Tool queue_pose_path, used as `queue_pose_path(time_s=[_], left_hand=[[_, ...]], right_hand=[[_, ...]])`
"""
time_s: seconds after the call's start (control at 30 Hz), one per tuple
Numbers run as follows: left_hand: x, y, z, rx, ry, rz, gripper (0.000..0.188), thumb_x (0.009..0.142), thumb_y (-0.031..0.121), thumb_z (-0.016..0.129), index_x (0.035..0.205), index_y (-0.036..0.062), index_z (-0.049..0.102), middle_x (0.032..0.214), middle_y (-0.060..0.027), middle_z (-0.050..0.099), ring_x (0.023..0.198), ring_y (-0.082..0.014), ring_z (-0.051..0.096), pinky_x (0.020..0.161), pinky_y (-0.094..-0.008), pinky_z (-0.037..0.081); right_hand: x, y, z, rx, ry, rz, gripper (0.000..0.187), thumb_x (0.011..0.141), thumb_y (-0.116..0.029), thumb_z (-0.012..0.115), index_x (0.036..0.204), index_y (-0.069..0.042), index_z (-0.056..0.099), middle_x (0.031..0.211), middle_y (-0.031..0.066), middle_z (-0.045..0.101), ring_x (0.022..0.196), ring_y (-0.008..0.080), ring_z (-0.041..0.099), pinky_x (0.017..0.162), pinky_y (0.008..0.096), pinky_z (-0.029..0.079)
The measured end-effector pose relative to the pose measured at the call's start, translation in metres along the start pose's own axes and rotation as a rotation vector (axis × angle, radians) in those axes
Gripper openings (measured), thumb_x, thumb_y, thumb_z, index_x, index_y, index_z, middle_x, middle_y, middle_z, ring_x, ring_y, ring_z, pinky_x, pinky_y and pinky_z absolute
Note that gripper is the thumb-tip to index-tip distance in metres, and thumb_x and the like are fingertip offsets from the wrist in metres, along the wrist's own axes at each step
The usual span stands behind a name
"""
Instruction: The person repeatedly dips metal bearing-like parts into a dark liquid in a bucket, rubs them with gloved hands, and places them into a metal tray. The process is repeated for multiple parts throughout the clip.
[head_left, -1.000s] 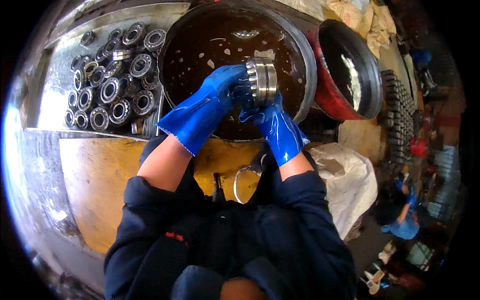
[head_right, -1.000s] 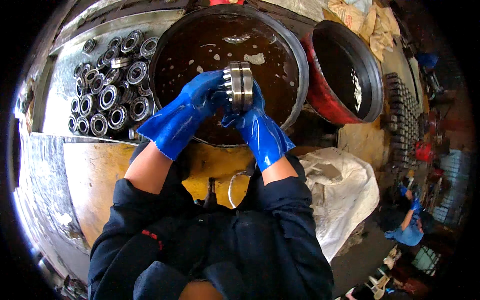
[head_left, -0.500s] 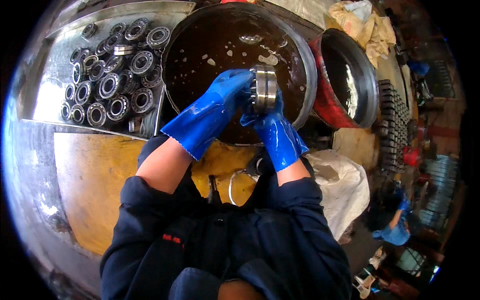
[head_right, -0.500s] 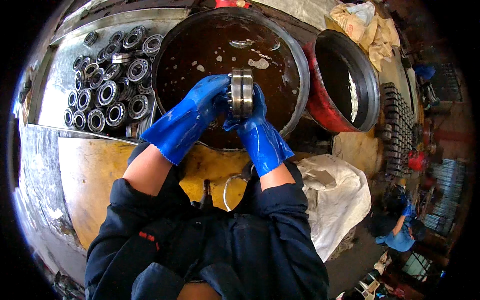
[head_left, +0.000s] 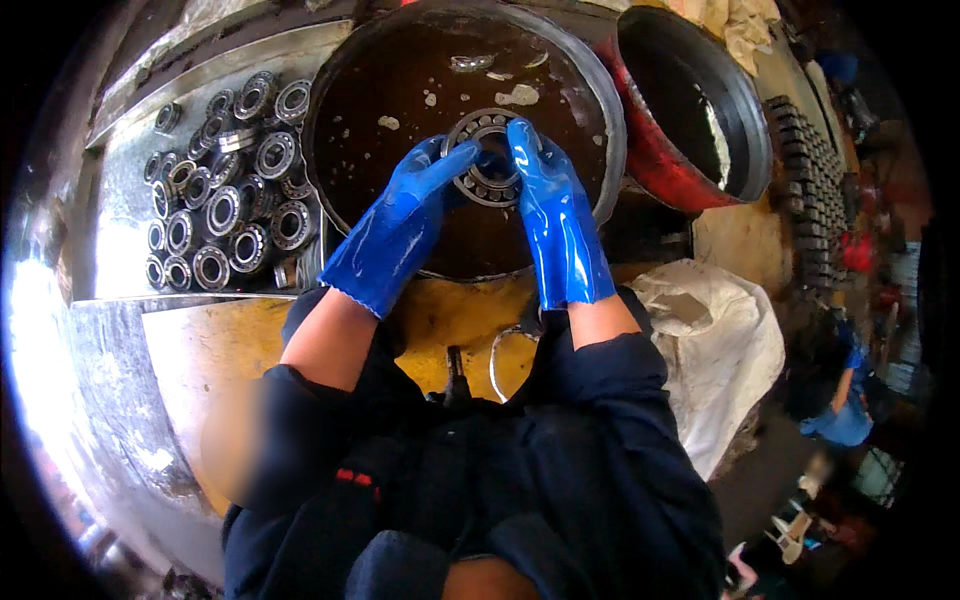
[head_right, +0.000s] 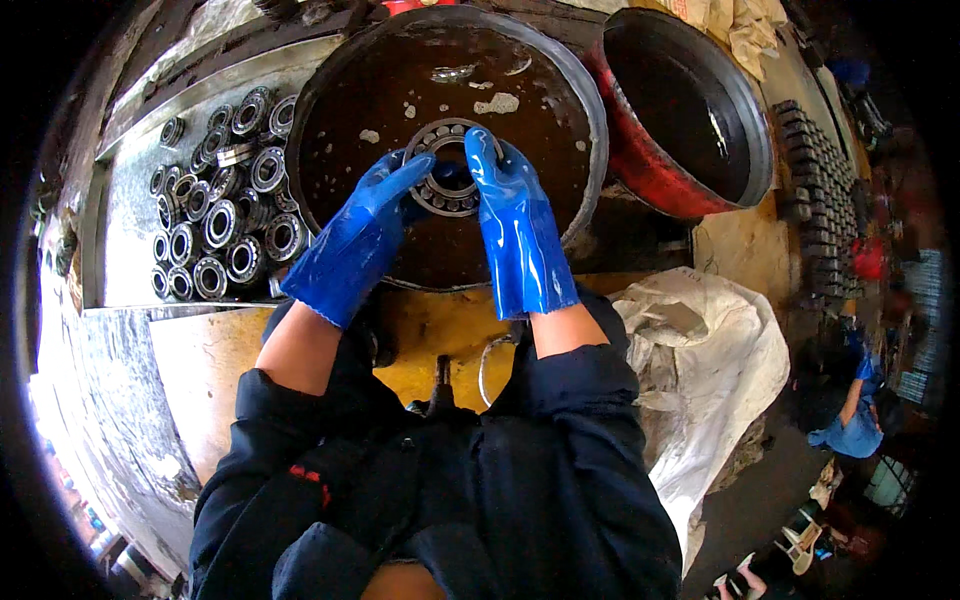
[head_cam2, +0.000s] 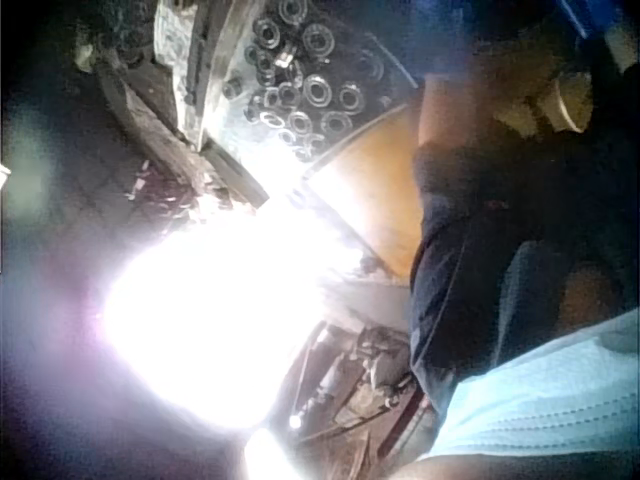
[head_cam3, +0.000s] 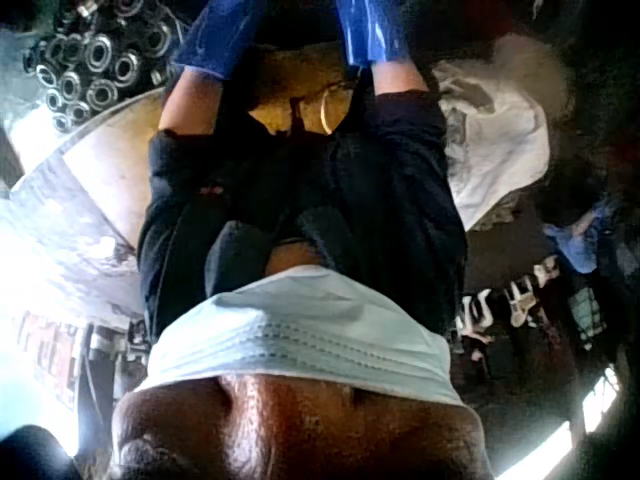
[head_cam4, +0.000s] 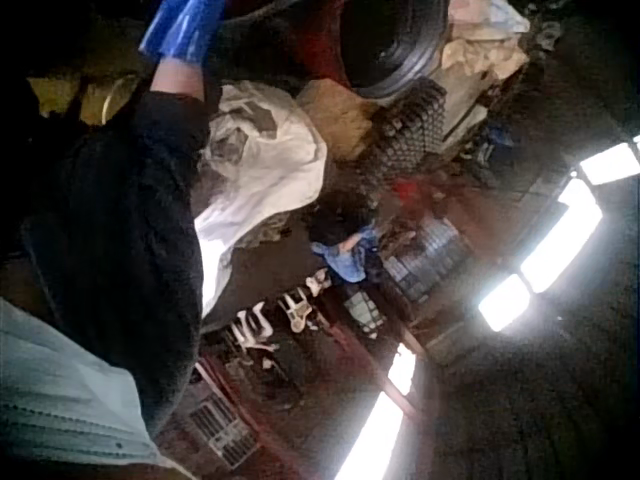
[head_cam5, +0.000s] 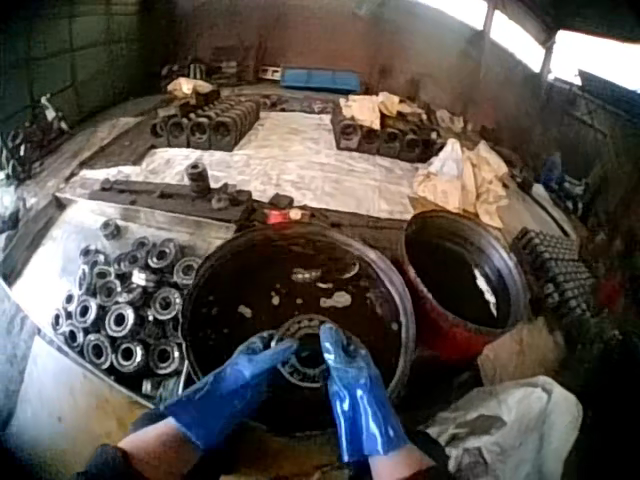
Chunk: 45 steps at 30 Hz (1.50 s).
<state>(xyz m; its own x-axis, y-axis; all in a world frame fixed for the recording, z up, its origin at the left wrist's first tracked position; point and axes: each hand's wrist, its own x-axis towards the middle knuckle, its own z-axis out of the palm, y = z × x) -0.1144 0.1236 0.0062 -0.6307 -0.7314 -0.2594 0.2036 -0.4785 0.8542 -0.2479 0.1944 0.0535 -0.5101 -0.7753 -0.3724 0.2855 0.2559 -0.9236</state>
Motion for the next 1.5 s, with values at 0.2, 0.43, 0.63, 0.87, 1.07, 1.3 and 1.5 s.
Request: queue_pose_path(time_s=[0.2,0.43,0.63,0.87,1.07,1.3,1.5], left_hand=[[0.015,-0.036,-0.029,-0.167,0.045,-0.106,0.049,0.096,0.028,0.073,0.134,-0.0005,0.060,0.119,-0.0130,0.072,0.107,-0.0216,0.070,0.097,-0.0361,0.056],[0.017,-0.042,-0.020,-0.169,0.045,-0.166,0.052,0.089,0.020,0.082,0.131,-0.0034,0.062,0.119,-0.0142,0.072,0.106,-0.0246,0.071,0.096,-0.0376,0.057],[0.019,-0.045,-0.020,-0.153,0.079,-0.113,0.046,0.088,0.014,0.080,0.127,-0.0036,0.065,0.118,-0.0148,0.073,0.106,-0.0254,0.071,0.097,-0.0380,0.057],[0.014,-0.030,-0.011,-0.109,0.099,-0.015,0.044,0.089,0.015,0.078,0.126,-0.0028,0.063,0.114,-0.0148,0.073,0.102,-0.0249,0.071,0.095,-0.0368,0.056],[0.003,-0.009,-0.020,0.140,0.297,0.046,0.040,0.088,0.015,0.079,0.121,-0.0028,0.065,0.110,-0.0137,0.073,0.097,-0.0229,0.071,0.089,-0.0346,0.057],[-0.012,0.000,-0.023,0.788,0.207,0.325,0.043,0.090,-0.007,0.048,0.124,0.0015,0.073,0.125,-0.0184,0.070,0.121,-0.0295,0.066,0.108,-0.0387,0.049],[-0.010,0.000,-0.047,1.420,0.151,0.634,0.043,0.088,-0.008,0.049,0.123,0.0008,0.073,0.120,-0.0215,0.070,0.117,-0.0342,0.068,0.105,-0.0411,0.052]], right_hand=[[0.029,0.045,-0.025,-0.266,-0.132,-0.118,0.054,0.106,-0.048,0.055,0.132,-0.003,0.068,0.123,0.0119,0.073,0.116,0.0238,0.066,0.106,0.0375,0.047],[0.040,0.053,-0.035,-0.144,-0.126,0.059,0.056,0.105,-0.048,0.059,0.132,0.001,0.068,0.127,0.0118,0.072,0.118,0.0200,0.065,0.108,0.0337,0.046],[0.016,0.035,-0.036,-0.217,-0.167,-0.017,0.063,0.102,-0.050,0.062,0.138,0.003,0.063,0.131,0.0146,0.069,0.124,0.0226,0.061,0.113,0.0330,0.041],[0.047,0.048,-0.048,-0.187,-0.273,-0.117,0.067,0.094,-0.061,0.067,0.123,0.000,0.072,0.111,0.0152,0.075,0.102,0.0242,0.068,0.095,0.0384,0.051],[0.126,0.088,-0.049,-0.503,0.009,-0.346,0.057,0.094,-0.061,0.064,0.115,-0.010,0.076,0.107,0.0161,0.076,0.099,0.0306,0.071,0.092,0.0433,0.055],[0.089,0.056,-0.050,-0.551,-0.018,-0.230,0.058,0.091,-0.062,0.065,0.114,-0.010,0.074,0.110,0.0154,0.074,0.104,0.0303,0.071,0.094,0.0440,0.056],[0.102,0.070,-0.057,-0.520,0.008,-0.326,0.058,0.093,-0.061,0.067,0.119,-0.010,0.072,0.109,0.0133,0.074,0.100,0.0260,0.071,0.091,0.0412,0.056]])
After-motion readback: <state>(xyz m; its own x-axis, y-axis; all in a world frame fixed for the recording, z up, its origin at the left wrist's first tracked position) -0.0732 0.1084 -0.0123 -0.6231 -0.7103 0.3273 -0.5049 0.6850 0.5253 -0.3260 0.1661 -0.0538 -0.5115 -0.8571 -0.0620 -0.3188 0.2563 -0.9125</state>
